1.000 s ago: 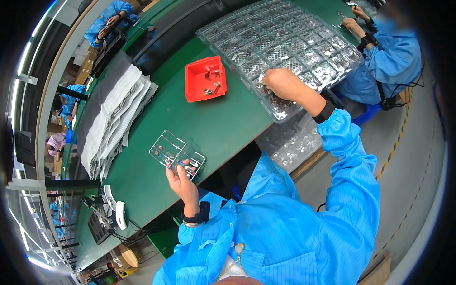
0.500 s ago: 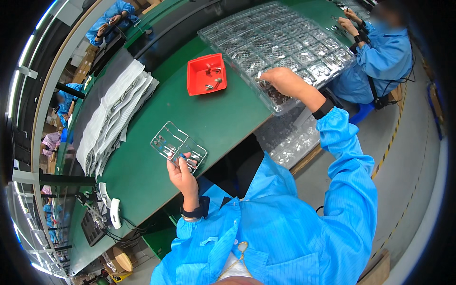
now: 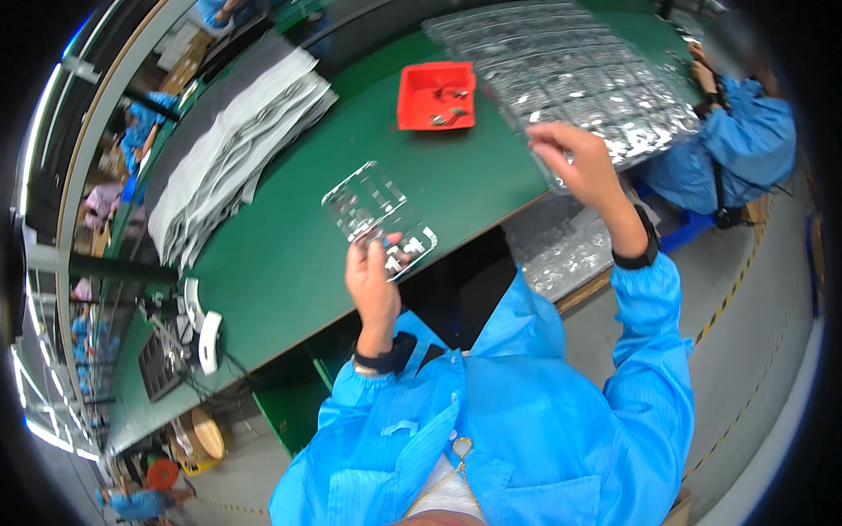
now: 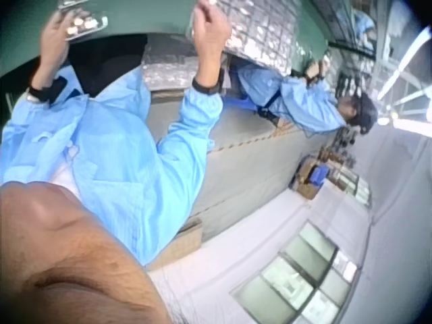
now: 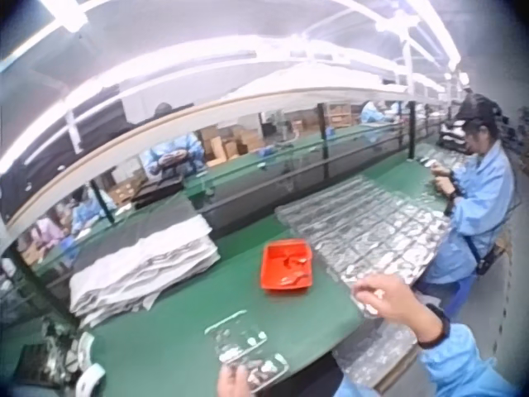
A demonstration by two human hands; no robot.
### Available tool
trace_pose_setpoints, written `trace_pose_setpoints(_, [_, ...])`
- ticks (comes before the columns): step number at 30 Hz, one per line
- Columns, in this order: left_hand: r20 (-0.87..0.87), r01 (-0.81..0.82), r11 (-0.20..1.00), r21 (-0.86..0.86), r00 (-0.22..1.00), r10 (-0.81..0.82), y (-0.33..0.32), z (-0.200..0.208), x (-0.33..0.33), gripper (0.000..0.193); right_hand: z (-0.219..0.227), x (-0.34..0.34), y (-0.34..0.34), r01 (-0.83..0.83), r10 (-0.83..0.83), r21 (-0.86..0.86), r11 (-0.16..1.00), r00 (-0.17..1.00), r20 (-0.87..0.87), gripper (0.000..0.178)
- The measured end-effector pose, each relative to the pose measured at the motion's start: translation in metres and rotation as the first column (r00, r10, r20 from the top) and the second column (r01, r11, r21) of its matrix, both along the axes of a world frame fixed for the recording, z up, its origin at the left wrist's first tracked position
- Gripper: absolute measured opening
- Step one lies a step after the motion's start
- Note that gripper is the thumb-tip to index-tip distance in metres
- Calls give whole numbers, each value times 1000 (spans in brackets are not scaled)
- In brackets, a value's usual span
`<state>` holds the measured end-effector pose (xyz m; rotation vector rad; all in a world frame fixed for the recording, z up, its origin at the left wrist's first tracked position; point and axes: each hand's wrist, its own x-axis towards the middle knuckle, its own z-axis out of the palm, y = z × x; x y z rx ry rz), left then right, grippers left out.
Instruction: Manually inspect, clean, and wrap small circular and metallic structure components on an electronics assembly line.
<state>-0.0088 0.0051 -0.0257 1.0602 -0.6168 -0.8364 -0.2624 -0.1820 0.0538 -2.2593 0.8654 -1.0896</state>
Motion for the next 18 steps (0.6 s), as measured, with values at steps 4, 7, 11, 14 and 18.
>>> trace_pose_setpoints(4, [-42,88,995,-36,995,-90,-10,2,-14,20,-1,42,66,-293,292,122,948,956,22,31])
trace_pose_setpoints(7, [-38,107,994,-19,993,-108,-8,6,-16,20,-18,69,83,-350,355,125,928,935,-18,40])
trace_pose_setpoints(11, [284,70,994,-78,958,-45,-7,0,-18,23,-28,93,90,-448,448,-19,894,894,-5,50])
trace_pose_setpoints(14, [268,64,994,-84,962,-40,-2,3,-20,23,-28,100,90,-468,462,-83,880,883,-80,57])
trace_pose_setpoints(18, [216,92,992,-90,974,-71,-1,8,-19,23,-28,104,90,-497,487,-91,863,866,-110,58])
